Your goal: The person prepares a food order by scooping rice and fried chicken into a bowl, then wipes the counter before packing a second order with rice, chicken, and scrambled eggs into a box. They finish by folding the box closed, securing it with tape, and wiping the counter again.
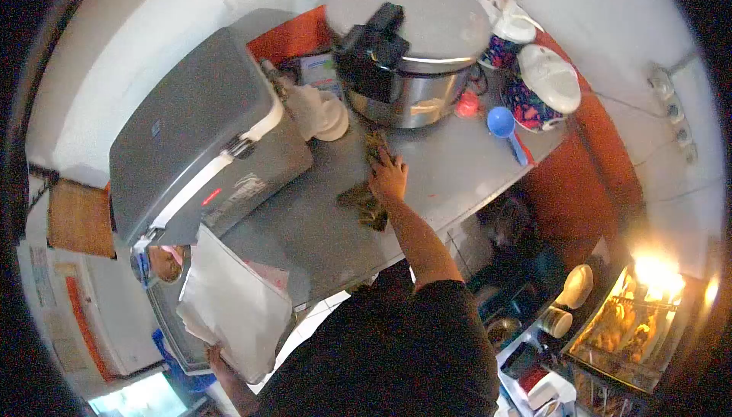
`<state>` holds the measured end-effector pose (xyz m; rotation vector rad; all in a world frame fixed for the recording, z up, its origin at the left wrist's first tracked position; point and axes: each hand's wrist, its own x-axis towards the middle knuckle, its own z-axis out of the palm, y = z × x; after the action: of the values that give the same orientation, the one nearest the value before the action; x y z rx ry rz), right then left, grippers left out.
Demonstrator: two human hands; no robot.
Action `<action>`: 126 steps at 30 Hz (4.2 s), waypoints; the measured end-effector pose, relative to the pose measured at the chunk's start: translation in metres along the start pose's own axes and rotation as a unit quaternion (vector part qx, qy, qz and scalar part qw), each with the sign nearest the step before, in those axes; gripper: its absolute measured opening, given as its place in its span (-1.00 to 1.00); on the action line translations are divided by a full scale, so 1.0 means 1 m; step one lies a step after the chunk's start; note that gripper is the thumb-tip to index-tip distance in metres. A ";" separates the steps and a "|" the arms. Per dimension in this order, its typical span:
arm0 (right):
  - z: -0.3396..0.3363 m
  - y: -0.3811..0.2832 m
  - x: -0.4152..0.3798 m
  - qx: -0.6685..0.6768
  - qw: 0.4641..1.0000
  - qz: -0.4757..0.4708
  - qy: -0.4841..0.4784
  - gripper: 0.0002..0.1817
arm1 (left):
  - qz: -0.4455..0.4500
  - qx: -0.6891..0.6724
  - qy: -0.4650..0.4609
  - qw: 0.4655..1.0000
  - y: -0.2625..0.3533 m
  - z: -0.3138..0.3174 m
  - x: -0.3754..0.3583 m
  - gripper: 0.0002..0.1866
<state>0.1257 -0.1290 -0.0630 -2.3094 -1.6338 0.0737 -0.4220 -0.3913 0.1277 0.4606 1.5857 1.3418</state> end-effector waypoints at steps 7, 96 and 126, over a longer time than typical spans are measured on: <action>-0.022 0.117 0.014 -0.093 0.971 0.190 0.116 -0.65 | -0.053 0.089 0.031 0.994 0.008 0.061 -0.008 -0.27; -0.107 0.094 -0.156 0.056 0.982 0.107 0.143 -0.58 | -0.064 0.061 -0.092 0.992 -0.008 0.016 0.042 -0.22; -0.289 0.486 -0.027 0.213 0.902 0.374 -0.021 -0.49 | -0.084 0.107 -0.152 0.979 -0.263 0.435 -0.035 -0.50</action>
<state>0.6225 -0.3638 0.0723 -2.4199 -0.5613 0.5868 0.0361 -0.2704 -0.0605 0.6173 1.4800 0.9283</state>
